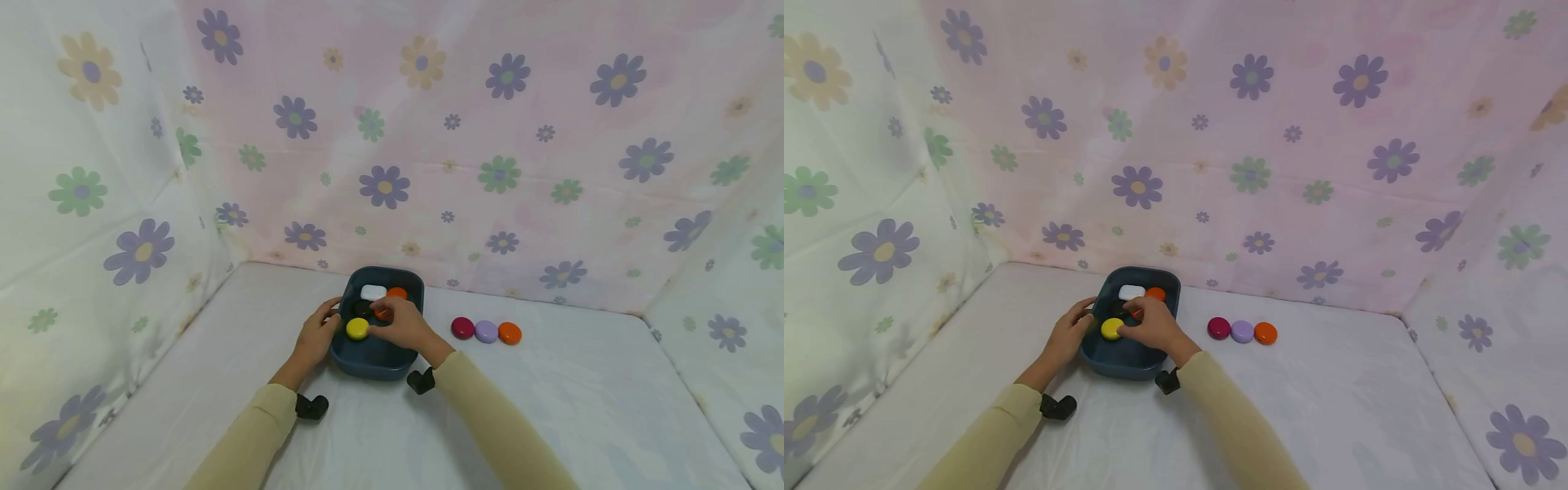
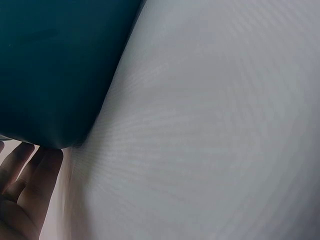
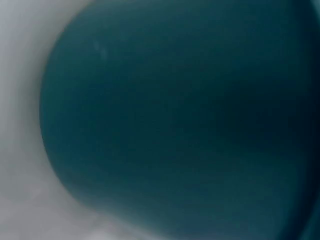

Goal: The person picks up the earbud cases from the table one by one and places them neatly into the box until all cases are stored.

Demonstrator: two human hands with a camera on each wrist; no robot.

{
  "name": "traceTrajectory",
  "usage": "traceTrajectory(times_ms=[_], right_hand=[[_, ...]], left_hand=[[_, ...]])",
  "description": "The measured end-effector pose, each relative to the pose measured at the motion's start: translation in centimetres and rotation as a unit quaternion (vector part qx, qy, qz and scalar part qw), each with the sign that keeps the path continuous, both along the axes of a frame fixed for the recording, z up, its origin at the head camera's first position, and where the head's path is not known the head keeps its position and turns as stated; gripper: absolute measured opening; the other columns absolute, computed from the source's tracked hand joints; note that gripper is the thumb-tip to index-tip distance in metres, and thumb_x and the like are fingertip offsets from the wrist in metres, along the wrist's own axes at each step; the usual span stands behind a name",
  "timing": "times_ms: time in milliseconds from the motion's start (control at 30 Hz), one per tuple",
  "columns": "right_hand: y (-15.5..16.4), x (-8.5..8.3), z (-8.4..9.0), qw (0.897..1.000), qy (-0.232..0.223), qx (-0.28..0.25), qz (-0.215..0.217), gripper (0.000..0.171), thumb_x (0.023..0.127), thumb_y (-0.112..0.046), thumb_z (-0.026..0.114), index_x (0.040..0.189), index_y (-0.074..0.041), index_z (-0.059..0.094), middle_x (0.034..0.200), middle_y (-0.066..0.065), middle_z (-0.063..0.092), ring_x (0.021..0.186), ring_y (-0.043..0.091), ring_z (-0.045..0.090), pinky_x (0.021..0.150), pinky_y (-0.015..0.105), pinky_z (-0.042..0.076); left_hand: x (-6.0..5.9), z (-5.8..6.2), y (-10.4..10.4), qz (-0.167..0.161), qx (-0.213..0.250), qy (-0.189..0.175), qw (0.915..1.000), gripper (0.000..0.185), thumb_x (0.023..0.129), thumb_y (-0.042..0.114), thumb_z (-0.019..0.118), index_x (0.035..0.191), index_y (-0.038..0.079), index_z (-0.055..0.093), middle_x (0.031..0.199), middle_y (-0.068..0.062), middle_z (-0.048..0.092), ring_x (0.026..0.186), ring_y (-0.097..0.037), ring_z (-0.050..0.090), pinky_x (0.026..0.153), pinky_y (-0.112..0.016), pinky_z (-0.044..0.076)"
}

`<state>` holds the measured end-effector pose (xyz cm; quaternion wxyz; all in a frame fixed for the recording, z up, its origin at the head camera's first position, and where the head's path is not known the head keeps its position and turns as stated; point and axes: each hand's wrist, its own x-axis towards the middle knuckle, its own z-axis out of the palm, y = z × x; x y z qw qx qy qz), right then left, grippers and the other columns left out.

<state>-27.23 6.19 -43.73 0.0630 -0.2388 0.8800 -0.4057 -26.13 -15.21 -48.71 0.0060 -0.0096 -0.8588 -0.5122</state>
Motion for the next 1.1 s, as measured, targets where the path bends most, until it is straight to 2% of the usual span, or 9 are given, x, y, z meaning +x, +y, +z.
traceTrajectory(times_ms=[200,400,700,1100], right_hand=[[-1.2,0.3,-0.4,1.0,0.008,-0.003,-0.005,0.048,0.084,-0.024,0.073,0.125,-0.002,0.06,0.122,0.015,0.063,0.108,0.031,0.06,0.094,0.041,0.049],[-2.3,0.3,-0.9,1.0,0.008,0.007,-0.029,0.049,0.083,-0.025,0.074,0.125,-0.002,0.06,0.121,0.012,0.064,0.107,0.028,0.06,0.093,0.038,0.049],[-3.5,-0.1,-2.1,0.998,0.025,-0.016,-0.049,0.045,0.082,-0.02,0.075,0.12,0.003,0.063,0.119,0.015,0.066,0.104,0.029,0.062,0.091,0.039,0.05],[-4.1,-0.6,-2.9,0.998,0.012,0.017,-0.063,0.047,0.08,-0.02,0.077,0.121,0.0,0.064,0.118,0.012,0.067,0.105,0.023,0.062,0.093,0.035,0.05]], left_hand=[[-0.1,0.0,-0.1,0.0,-0.008,-0.001,1.0,0.046,0.099,0.031,0.039,0.145,0.028,0.042,0.134,-0.013,0.056,0.12,-0.034,0.053,0.102,-0.052,0.04],[-0.2,0.1,0.0,-0.001,-0.005,0.002,1.0,0.046,0.099,0.031,0.039,0.144,0.027,0.042,0.133,-0.013,0.056,0.12,-0.034,0.054,0.103,-0.051,0.04],[-0.2,-0.2,0.1,-0.005,-0.002,0.0,1.0,0.047,0.099,0.031,0.039,0.145,0.026,0.042,0.135,-0.015,0.055,0.124,-0.035,0.051,0.105,-0.053,0.038],[0.1,0.1,0.0,0.001,-0.005,0.006,1.0,0.045,0.099,0.03,0.039,0.144,0.026,0.043,0.134,-0.015,0.056,0.12,-0.035,0.054,0.103,-0.053,0.039]])
